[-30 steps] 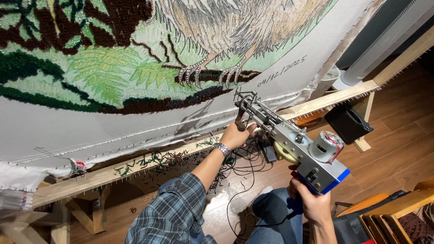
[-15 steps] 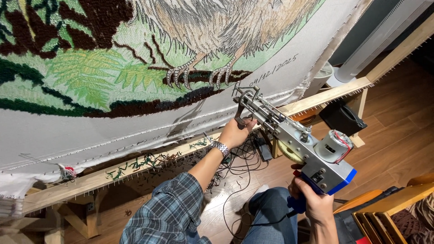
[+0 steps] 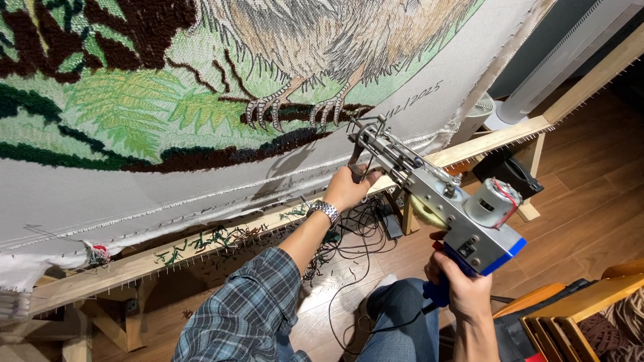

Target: The person uses a handheld tufting gun to apply yarn into a canvas stretched on a wooden frame, creating a detailed tapestry of a bird on a branch. They repeatedly trigger the gun to insert yarn and occasionally adjust the yarn with their fingers.

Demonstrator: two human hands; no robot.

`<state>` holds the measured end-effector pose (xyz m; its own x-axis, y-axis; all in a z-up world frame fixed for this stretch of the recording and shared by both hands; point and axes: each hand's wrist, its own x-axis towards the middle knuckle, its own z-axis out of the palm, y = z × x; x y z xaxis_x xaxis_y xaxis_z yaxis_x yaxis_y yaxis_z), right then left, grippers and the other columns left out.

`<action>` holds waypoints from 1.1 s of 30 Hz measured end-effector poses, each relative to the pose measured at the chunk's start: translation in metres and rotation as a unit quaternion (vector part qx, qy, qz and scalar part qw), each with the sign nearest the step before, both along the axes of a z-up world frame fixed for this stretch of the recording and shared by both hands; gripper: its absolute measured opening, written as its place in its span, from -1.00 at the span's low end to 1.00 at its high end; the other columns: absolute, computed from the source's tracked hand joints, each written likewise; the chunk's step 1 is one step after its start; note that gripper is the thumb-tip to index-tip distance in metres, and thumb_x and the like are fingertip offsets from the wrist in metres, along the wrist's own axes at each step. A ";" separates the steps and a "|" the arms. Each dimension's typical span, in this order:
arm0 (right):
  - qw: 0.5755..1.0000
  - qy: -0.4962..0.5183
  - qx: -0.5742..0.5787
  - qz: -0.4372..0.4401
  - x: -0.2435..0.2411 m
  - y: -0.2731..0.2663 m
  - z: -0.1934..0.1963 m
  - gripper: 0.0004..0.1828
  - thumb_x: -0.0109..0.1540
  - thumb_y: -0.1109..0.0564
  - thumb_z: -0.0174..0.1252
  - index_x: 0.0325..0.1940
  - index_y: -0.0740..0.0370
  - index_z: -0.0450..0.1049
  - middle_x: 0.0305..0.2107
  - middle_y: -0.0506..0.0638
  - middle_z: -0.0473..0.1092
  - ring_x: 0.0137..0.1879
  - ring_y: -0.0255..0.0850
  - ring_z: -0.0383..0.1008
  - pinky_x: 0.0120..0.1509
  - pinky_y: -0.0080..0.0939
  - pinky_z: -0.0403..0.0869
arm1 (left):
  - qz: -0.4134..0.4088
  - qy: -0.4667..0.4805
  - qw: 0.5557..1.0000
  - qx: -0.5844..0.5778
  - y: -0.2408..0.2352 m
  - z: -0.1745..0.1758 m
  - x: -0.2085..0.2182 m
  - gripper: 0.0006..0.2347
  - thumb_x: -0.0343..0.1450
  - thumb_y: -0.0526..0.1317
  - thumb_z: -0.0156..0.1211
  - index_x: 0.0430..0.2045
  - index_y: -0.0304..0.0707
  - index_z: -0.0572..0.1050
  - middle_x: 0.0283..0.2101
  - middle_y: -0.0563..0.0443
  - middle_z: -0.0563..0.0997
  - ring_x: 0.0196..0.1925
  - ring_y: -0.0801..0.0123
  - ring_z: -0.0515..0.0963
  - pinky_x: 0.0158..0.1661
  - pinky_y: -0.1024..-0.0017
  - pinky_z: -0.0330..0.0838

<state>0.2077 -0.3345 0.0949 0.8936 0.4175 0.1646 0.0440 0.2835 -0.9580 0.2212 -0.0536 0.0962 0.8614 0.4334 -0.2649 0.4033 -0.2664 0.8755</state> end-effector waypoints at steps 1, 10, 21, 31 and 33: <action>1.000 0.000 0.000 0.000 0.000 0.003 0.003 -0.80 0.21 0.37 0.15 -0.09 0.52 0.43 -0.63 0.14 0.26 -0.62 -0.10 0.24 -0.54 -0.15 0.33 | 0.000 0.000 1.000 0.000 0.002 0.000 0.001 -0.41 0.44 0.19 0.12 0.33 -0.08 0.39 -0.65 0.32 0.19 -0.70 0.60 0.11 -0.61 0.56 0.01; 1.000 0.015 0.002 0.000 0.006 0.024 0.011 -0.85 0.20 0.37 0.15 -0.15 0.45 0.41 -0.64 0.09 0.26 -0.62 -0.15 0.22 -0.56 -0.17 0.31 | 0.022 0.020 1.000 -0.002 0.018 0.004 0.003 -0.37 0.42 0.25 0.07 0.36 -0.02 0.35 -0.59 0.32 0.36 -0.73 0.61 0.10 -0.60 0.52 0.08; 0.999 0.021 -0.039 -0.005 0.015 0.038 0.019 -0.88 0.20 0.35 0.15 -0.28 0.35 0.33 -0.65 0.04 0.26 -0.62 -0.17 0.28 -0.58 -0.18 0.38 | 0.032 -0.007 0.999 -0.021 0.032 -0.010 0.017 -0.34 0.40 0.25 0.10 0.34 -0.14 0.36 -0.62 0.30 0.37 -0.73 0.62 0.13 -0.67 0.54 0.02; 0.982 -0.169 -0.077 -0.014 0.033 0.067 0.002 -0.84 0.12 0.50 0.18 -0.47 0.34 0.49 -0.83 0.11 0.32 -0.74 -0.16 0.34 -0.63 -0.14 0.37 | 0.072 -0.108 0.992 -0.007 0.070 -0.030 0.033 -0.52 0.46 0.20 0.13 0.15 -0.05 0.56 -0.68 0.16 0.61 -0.28 0.27 0.74 -0.08 0.29 0.57; 0.964 -0.172 -0.177 -0.103 0.040 0.068 -0.015 -0.81 0.08 0.36 0.39 -0.35 0.39 0.48 -0.62 0.20 0.41 -0.46 -0.09 0.41 -0.36 0.03 0.40 | 0.074 -0.144 0.987 0.005 0.076 -0.033 0.036 -0.56 0.45 0.13 0.17 0.13 -0.05 0.57 -0.68 0.13 0.62 -0.26 0.30 0.74 -0.07 0.29 0.59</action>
<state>0.2481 -0.2664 0.0796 0.8814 0.3223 0.3454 0.3967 -0.1077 -0.9116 0.2573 0.0222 0.0627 0.8274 0.5615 -0.0134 0.1732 -0.2324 0.9571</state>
